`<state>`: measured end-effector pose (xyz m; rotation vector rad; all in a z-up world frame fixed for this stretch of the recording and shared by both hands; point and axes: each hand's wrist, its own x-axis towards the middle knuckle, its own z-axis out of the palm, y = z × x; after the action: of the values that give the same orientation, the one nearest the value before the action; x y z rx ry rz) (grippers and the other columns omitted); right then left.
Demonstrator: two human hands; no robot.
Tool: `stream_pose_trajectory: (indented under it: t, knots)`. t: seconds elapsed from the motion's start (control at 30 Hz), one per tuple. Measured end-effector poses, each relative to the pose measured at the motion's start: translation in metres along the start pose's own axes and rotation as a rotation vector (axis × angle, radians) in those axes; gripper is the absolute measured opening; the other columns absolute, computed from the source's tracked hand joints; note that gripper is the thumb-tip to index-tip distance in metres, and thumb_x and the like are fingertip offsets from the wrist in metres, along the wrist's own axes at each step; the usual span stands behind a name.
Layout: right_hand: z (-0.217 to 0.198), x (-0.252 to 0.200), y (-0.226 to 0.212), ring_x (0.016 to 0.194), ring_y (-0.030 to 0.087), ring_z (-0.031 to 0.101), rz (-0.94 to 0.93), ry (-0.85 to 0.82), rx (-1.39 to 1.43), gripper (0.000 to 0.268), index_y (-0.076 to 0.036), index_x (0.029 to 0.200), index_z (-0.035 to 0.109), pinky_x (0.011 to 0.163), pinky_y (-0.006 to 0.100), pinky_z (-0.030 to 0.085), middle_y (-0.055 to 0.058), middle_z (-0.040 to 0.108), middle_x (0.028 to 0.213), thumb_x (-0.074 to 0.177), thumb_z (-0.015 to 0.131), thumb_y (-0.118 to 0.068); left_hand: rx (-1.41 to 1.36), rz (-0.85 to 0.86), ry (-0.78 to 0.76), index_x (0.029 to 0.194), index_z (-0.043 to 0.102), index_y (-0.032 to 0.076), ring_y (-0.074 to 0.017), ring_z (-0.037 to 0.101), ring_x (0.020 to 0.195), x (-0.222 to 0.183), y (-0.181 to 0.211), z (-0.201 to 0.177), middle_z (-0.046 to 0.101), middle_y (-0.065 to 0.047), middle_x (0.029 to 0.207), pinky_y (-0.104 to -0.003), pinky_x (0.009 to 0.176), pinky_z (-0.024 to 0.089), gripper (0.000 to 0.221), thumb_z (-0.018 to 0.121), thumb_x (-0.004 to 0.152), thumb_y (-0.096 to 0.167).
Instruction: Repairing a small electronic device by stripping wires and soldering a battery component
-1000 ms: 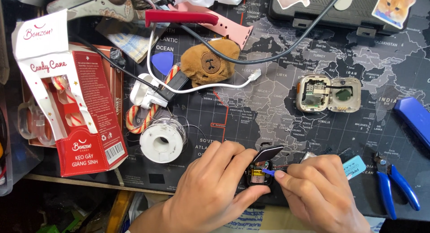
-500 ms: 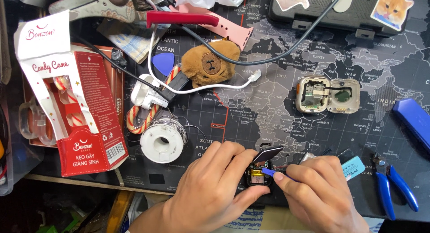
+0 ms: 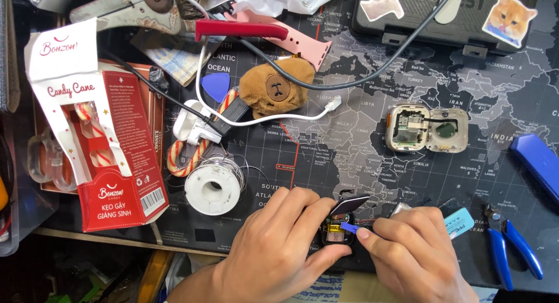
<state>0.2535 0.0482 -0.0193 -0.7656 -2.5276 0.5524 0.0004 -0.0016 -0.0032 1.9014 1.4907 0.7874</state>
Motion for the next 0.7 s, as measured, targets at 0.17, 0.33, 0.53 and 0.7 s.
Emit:
stream_pose_trajectory:
  t: [0.17,0.33,0.53,0.7]
  knots:
    - [0.0,-0.001,0.001,0.076,0.023,0.061,-0.007,-0.01,-0.011,0.008,-0.008,0.106,0.071,0.077,0.04,0.047,0.005,0.073,0.099,0.102,0.07,-0.015,0.0,0.003,0.002,0.129,0.067,0.0,-0.0313,0.059,0.091,0.0,0.0,0.0,0.064,-0.012,0.113,-0.041,0.073,0.054,0.049,0.077,0.106,0.042]
    - [-0.002,0.0,-0.001,0.078,0.022,0.061,0.02,-0.044,-0.016,0.011,-0.007,0.109,0.072,0.081,0.039,0.046,0.004,0.074,0.102,0.103,0.067,-0.015,0.001,0.002,-0.003,0.129,0.067,0.0,-0.0316,0.059,0.091,0.0,0.0,0.0,0.063,-0.012,0.112,-0.042,0.074,0.054,0.05,0.078,0.105,0.043]
    - [0.016,-0.002,-0.002,0.068,0.022,0.067,0.094,0.321,0.136,0.007,-0.006,0.097,0.075,0.069,0.034,0.055,0.01,0.074,0.082,0.091,0.079,-0.006,-0.03,0.005,-0.004,0.128,0.066,-0.001,-0.0326,0.06,0.092,0.002,0.001,-0.003,0.065,-0.013,0.112,-0.042,0.08,0.054,0.051,0.082,0.103,0.039]
    - [0.001,-0.008,-0.005,0.075,0.027,0.061,0.253,0.375,0.009,0.011,-0.002,0.11,0.067,0.078,0.038,0.053,0.017,0.068,0.094,0.103,0.075,0.0,-0.028,0.005,0.001,0.125,0.065,0.001,-0.0318,0.06,0.091,0.002,0.001,-0.003,0.065,-0.012,0.112,-0.042,0.08,0.053,0.048,0.084,0.102,0.039]
